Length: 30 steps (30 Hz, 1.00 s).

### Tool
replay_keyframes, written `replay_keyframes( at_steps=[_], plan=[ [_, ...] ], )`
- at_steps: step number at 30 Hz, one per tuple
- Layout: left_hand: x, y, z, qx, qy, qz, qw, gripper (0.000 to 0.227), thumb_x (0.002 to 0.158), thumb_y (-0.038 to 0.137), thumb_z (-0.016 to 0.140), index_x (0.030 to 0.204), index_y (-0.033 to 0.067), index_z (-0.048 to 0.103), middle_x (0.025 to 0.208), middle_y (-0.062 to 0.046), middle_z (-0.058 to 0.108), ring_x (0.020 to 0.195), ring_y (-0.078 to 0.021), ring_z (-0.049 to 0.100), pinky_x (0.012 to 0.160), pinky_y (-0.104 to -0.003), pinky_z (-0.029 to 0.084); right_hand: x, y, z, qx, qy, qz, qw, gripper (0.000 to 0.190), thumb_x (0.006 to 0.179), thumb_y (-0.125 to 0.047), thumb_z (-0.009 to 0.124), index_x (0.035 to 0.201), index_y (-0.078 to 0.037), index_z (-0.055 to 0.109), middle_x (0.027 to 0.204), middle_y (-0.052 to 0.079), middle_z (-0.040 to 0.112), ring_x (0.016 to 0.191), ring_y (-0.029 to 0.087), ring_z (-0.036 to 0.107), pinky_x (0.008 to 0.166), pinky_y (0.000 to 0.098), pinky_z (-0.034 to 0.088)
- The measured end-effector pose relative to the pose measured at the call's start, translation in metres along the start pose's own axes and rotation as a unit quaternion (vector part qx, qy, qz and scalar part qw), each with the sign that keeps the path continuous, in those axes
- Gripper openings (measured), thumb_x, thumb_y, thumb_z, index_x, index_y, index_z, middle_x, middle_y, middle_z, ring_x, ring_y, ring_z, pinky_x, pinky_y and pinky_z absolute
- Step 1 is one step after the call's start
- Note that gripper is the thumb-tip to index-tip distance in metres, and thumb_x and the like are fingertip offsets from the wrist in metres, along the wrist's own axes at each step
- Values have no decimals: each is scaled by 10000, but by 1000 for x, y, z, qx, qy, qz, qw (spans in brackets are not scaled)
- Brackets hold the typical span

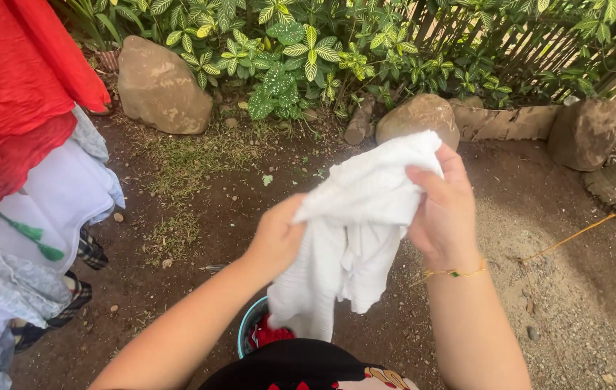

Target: The person hangs various items of clothing on hangers and places them on an outdoor clothesline.

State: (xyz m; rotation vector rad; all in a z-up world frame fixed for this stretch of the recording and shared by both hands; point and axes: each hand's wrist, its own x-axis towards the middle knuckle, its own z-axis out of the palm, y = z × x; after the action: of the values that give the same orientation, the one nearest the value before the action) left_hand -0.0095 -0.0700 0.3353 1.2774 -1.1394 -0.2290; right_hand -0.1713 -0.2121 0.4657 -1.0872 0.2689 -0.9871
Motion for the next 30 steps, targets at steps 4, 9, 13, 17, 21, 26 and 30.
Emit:
replay_keyframes(
  at_steps=[4,9,13,17,21,26,30],
  plan=[
    [37,1,-11,-204,45,-123,970,322,1016,140,493,1259,-10,642,1159,-141,738,1059,-233,688,947,-352,545,4,-1,-12,-25,20,2,999,455,999,74,543,1440,16,448,1307,188,621,1189,276,649,1026,400,575],
    [72,29,-21,-426,-25,-267,864,404,1035,318,506,1194,-21,658,1053,-119,760,917,-210,736,845,-353,592,-6,17,-24,-109,13,-12,994,524,933,57,512,1436,-87,482,1500,60,510,1252,276,608,991,396,563],
    [90,31,-22,-396,-82,-266,875,374,1036,321,561,1178,-8,666,1012,-115,743,832,-191,722,762,-355,588,-20,60,-58,-148,-19,-58,987,464,948,27,573,1399,-72,524,1530,66,511,1338,233,576,1029,398,540],
    [95,36,-32,-407,-134,-249,868,358,1042,310,591,1150,-21,678,1003,-136,738,822,-204,716,763,-367,588,-43,92,-49,-373,-153,-82,912,549,829,8,729,1345,-23,546,1398,112,570,1303,222,540,1098,381,441],
    [92,56,-58,-437,-116,-267,851,387,1006,306,558,1151,-32,679,1023,-177,744,874,-260,731,837,-402,594,-39,134,-68,-410,-206,29,888,429,874,-28,727,1270,-8,562,1230,75,658,1163,177,601,1000,324,487],
    [77,52,-92,-505,-61,-238,827,412,980,270,522,1171,-71,653,1080,-206,734,963,-313,732,941,-435,581,-23,125,-109,-318,-154,117,928,180,997,-64,671,1158,-8,614,1052,56,714,976,146,670,878,299,575],
    [69,53,-88,-513,-14,-244,823,421,983,276,521,1163,-82,647,1076,-218,732,954,-321,730,933,-450,578,-32,91,-83,-120,-181,172,961,237,992,-176,665,1171,-34,602,1035,50,692,930,136,646,818,304,554]
  ],
)
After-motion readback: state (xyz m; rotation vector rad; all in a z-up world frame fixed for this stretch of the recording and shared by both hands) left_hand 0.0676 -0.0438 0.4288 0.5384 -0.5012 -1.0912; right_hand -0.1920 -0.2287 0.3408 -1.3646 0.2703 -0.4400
